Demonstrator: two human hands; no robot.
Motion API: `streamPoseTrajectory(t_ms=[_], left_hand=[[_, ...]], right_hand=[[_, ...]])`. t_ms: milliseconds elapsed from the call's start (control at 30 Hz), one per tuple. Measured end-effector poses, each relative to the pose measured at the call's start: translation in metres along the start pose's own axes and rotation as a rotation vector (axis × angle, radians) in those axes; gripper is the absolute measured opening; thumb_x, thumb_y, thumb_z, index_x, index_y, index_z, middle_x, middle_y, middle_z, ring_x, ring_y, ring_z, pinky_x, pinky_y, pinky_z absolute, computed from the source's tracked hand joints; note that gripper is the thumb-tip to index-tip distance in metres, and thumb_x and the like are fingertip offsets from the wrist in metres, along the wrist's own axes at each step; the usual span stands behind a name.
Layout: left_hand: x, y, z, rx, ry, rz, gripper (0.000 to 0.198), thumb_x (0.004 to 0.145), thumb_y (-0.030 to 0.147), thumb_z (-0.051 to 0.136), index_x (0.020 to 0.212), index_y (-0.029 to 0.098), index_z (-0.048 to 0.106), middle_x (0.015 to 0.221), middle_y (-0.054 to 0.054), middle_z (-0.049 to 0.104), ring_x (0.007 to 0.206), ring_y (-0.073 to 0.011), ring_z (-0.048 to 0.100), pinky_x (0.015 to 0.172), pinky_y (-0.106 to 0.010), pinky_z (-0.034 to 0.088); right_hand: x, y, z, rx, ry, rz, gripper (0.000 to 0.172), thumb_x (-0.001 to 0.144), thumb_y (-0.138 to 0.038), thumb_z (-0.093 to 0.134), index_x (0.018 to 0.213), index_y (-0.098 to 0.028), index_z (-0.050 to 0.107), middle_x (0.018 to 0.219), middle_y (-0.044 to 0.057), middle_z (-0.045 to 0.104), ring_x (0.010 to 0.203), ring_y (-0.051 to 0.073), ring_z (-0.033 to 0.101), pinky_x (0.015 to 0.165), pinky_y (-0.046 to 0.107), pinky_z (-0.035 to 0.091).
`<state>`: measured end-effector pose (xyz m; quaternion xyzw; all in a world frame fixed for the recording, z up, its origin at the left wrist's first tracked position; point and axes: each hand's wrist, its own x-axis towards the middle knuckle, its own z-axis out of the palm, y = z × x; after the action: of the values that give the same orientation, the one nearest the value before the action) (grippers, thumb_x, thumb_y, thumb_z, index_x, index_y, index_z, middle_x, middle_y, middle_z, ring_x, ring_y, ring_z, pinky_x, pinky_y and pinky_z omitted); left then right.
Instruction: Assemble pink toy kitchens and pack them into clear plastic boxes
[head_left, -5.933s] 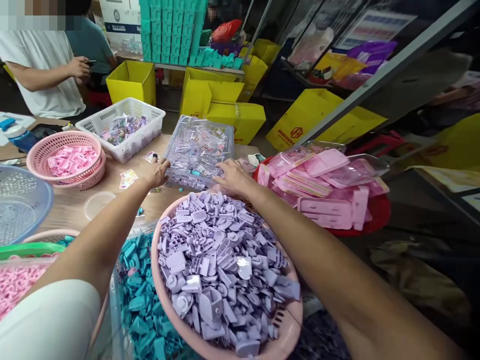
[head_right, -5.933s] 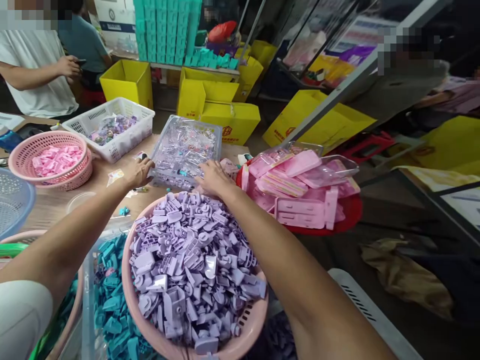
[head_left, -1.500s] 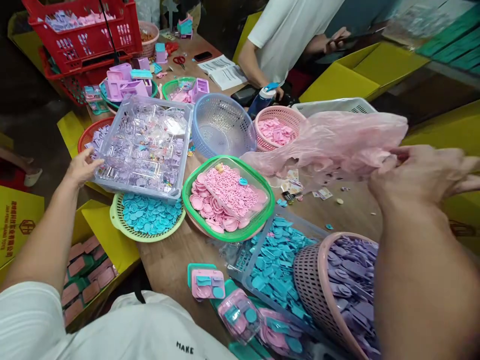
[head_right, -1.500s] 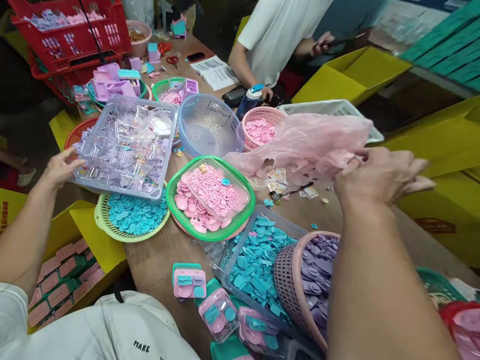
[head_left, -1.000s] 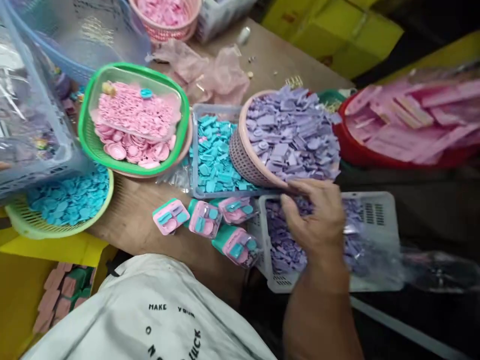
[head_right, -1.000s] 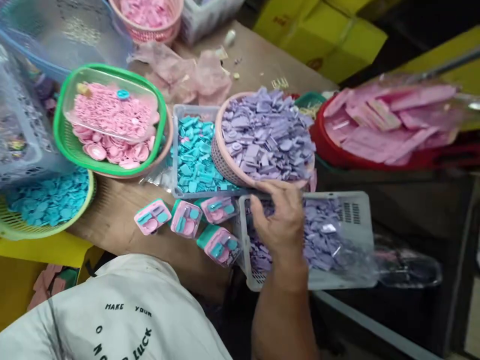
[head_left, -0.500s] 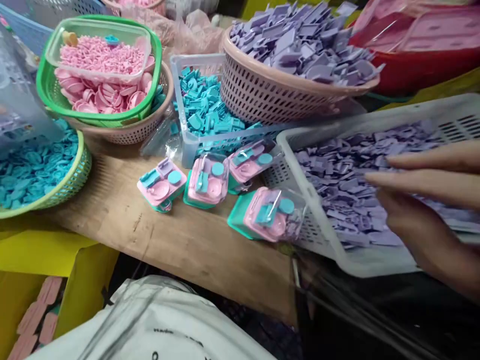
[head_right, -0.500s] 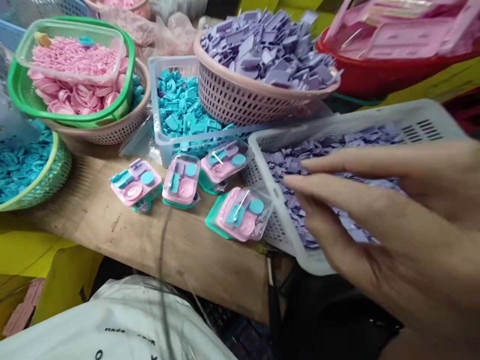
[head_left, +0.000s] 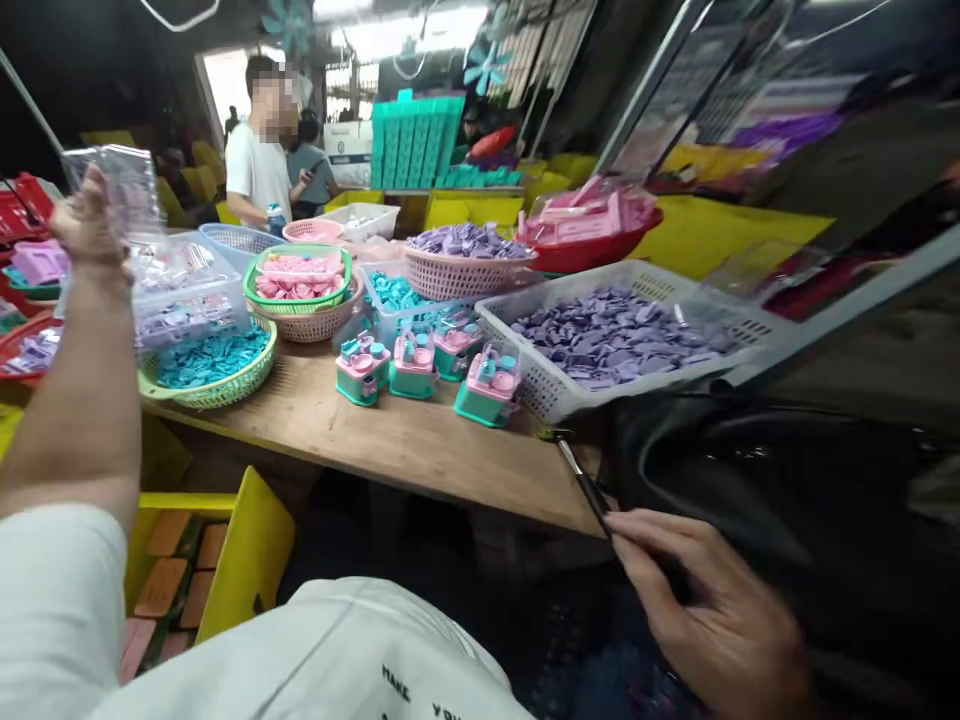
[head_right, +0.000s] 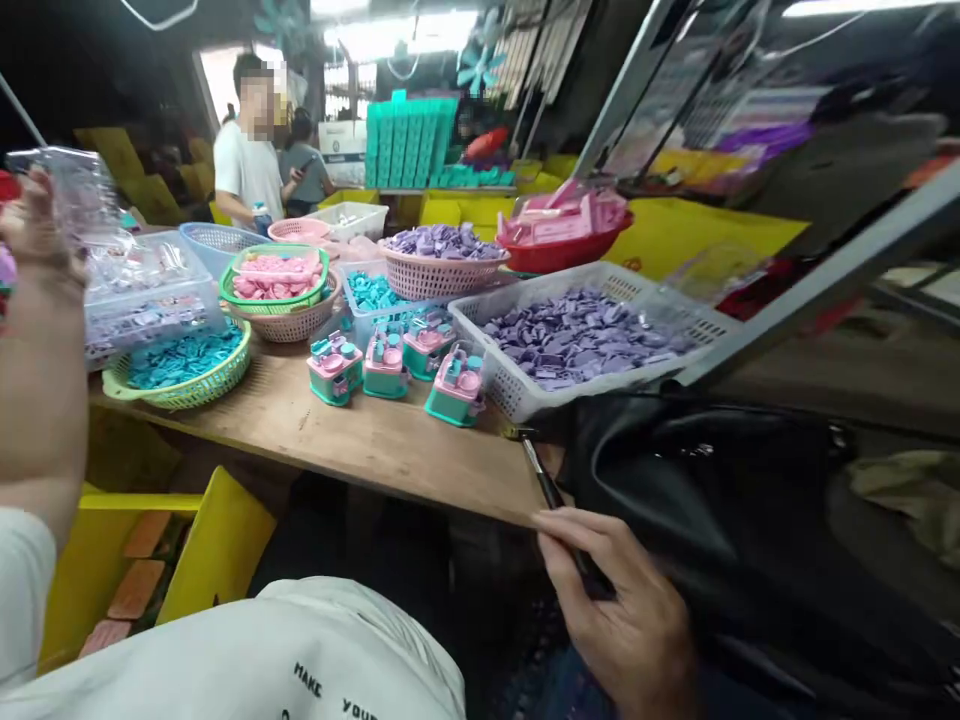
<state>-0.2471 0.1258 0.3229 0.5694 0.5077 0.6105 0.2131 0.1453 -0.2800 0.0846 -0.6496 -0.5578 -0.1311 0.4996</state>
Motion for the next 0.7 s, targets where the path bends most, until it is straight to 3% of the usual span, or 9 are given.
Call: streamPoseTrajectory(t_ms=[67,133,233,300,367,433,567,633,700], left_hand=[[-0.050,-0.001,0.019,-0.588,-0.214,-0.104,0.044,0.112,0.039,0.017,0.137,0.010,0.038,0.129,0.002,0.061,0.114,-0.0062,0.058,0.092,-0.020,0.046],[-0.113,-0.010,0.047,-0.703,-0.372,-0.231,0.046,0.109,0.047,0.027,0.123,0.011,0.053,0.107,0.000,0.069,0.100,-0.0105,0.065,0.081,-0.022,0.051],[-0.215,-0.034,0.092,-0.796,-0.624,-0.406,0.059,0.091,0.070,0.053,0.107,0.014,0.063,0.097,-0.008,0.072,0.094,-0.0219,0.069,0.072,-0.030,0.057],[-0.272,-0.050,0.117,-0.859,-0.718,-0.612,0.065,0.078,0.078,0.062,0.097,0.016,0.063,0.095,-0.011,0.071,0.090,-0.0246,0.070,0.066,-0.031,0.057],[-0.309,-0.062,0.132,-0.903,-0.733,-0.799,0.063,0.073,0.076,0.070,0.092,0.017,0.063,0.094,-0.012,0.070,0.088,-0.0242,0.070,0.063,-0.030,0.056],[-0.327,-0.068,0.139,-0.918,-0.727,-0.876,0.058,0.074,0.072,0.072,0.091,0.017,0.063,0.094,-0.012,0.070,0.088,-0.0236,0.071,0.063,-0.028,0.056],[-0.328,-0.073,0.147,-0.858,-0.729,-0.811,0.054,0.071,0.062,0.079,0.097,0.017,0.065,0.089,-0.008,0.069,0.080,-0.0195,0.069,0.063,-0.027,0.054],[-0.326,-0.076,0.153,-0.821,-0.681,-0.759,0.054,0.066,0.055,0.086,0.098,0.018,0.064,0.090,-0.005,0.068,0.075,-0.0153,0.066,0.065,-0.026,0.053],[-0.326,-0.084,0.159,-0.795,-0.581,-0.719,0.058,0.058,0.047,0.093,0.099,0.018,0.062,0.090,-0.003,0.066,0.073,-0.0128,0.064,0.067,-0.025,0.050]], right_hand=[[-0.005,-0.011,0.026,0.170,-0.004,0.131,0.009,0.090,-0.035,0.064,0.095,-0.029,0.070,0.095,0.004,0.070,0.086,0.021,0.070,0.076,0.037,0.059],[-0.001,-0.023,0.061,0.353,-0.068,0.234,0.027,0.087,-0.045,0.065,0.107,-0.026,0.067,0.109,0.008,0.069,0.098,0.024,0.069,0.076,0.037,0.060],[0.009,-0.041,0.117,0.578,-0.204,0.332,0.074,0.077,-0.060,0.070,0.138,-0.025,0.047,0.141,0.017,0.054,0.123,0.031,0.060,0.089,0.045,0.059],[0.012,-0.050,0.144,0.590,-0.231,0.336,0.095,0.072,-0.063,0.074,0.150,-0.026,0.033,0.153,0.019,0.039,0.135,0.033,0.050,0.097,0.048,0.056],[0.012,-0.056,0.162,0.534,-0.178,0.288,0.104,0.069,-0.062,0.077,0.153,-0.026,0.027,0.155,0.019,0.032,0.140,0.034,0.043,0.103,0.050,0.051],[0.011,-0.058,0.171,0.491,-0.100,0.267,0.101,0.070,-0.062,0.076,0.152,-0.024,0.029,0.151,0.020,0.034,0.139,0.034,0.042,0.105,0.049,0.050],[0.018,-0.051,0.179,0.488,-0.005,0.333,0.086,0.077,-0.062,0.070,0.146,-0.023,0.037,0.144,0.019,0.041,0.131,0.032,0.050,0.100,0.046,0.054],[0.023,-0.045,0.183,0.453,0.001,0.325,0.070,0.080,-0.060,0.067,0.136,-0.022,0.048,0.140,0.018,0.045,0.130,0.032,0.052,0.101,0.048,0.053],[0.024,-0.041,0.188,0.423,-0.029,0.302,0.044,0.084,-0.056,0.063,0.111,-0.020,0.062,0.134,0.017,0.050,0.130,0.032,0.052,0.106,0.051,0.050]])
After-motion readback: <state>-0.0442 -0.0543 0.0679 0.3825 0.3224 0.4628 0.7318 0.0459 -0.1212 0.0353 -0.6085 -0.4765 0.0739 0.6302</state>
